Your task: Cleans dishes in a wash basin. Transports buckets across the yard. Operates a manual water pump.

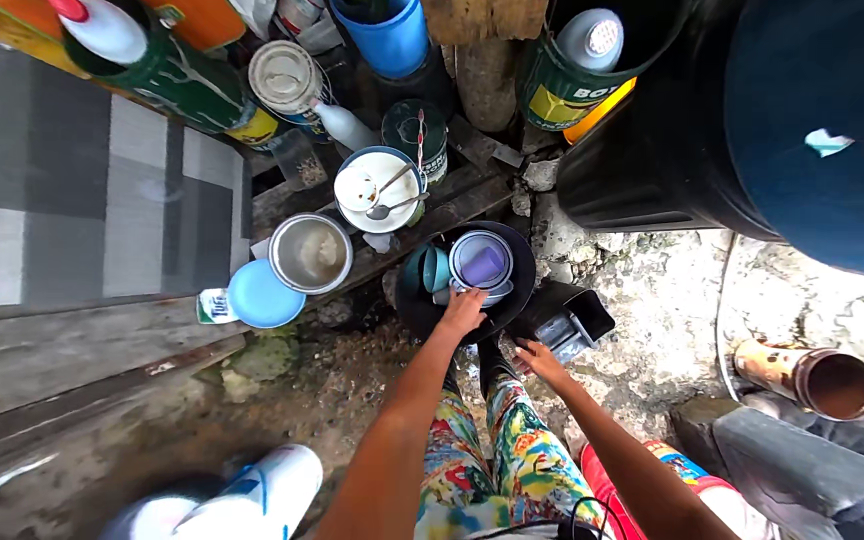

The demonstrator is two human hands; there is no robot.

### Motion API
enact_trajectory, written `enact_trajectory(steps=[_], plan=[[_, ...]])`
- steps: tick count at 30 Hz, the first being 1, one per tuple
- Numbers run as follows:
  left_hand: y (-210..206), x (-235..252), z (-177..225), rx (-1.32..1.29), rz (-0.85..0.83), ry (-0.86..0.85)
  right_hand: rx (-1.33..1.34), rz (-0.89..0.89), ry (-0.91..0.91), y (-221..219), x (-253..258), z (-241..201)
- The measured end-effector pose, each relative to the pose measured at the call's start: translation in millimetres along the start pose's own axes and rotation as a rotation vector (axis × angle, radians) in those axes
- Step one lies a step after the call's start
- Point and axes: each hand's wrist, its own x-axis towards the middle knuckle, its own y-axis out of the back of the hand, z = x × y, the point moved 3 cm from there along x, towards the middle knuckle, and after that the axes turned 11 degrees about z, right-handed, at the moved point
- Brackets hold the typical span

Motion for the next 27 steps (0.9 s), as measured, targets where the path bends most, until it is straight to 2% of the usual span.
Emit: enact_trajectory(steps=[4,7,12,16,18,22,24,27], plan=[[-6.4,6.3,6.1,0.041,0.097,0.083,0.03,0.029,-0.014,15.8,-9.4,22.5],[4.7,6.0,7.3,-0.054,0.273,0.136,0.048,0.067,-0.031,28.8,-14.5,40.5],[39.5,-18.7,4.2,-0.382,0.554,0.335,0.048,0.116,-0.001,40.3,-30.1,67.7],[40.4,-35.6,-3.6,-0.579,0.67,0.452,0.097,0.18,0.019,40.4,-49.8,83.5],[36.5,-38.6,-2.1,-0.581,0.611,0.41,0.11,0.21,0.031,36.7,-61.4,88.7],[40.5,-45.3,21.0,-0.349,0.259,0.19,0.096,0.248,0.049,25.0,-91.0,93.7],[58.2,-48.5,49.0,-0.202,0.168,0.066,0.063,0.236,0.087,19.5,-107.5,94.1],[116.0,-68.9,107.3,-0.077,0.143,-0.058,-0.025,0.234,0.142,11.1,-141.5,86.8]])
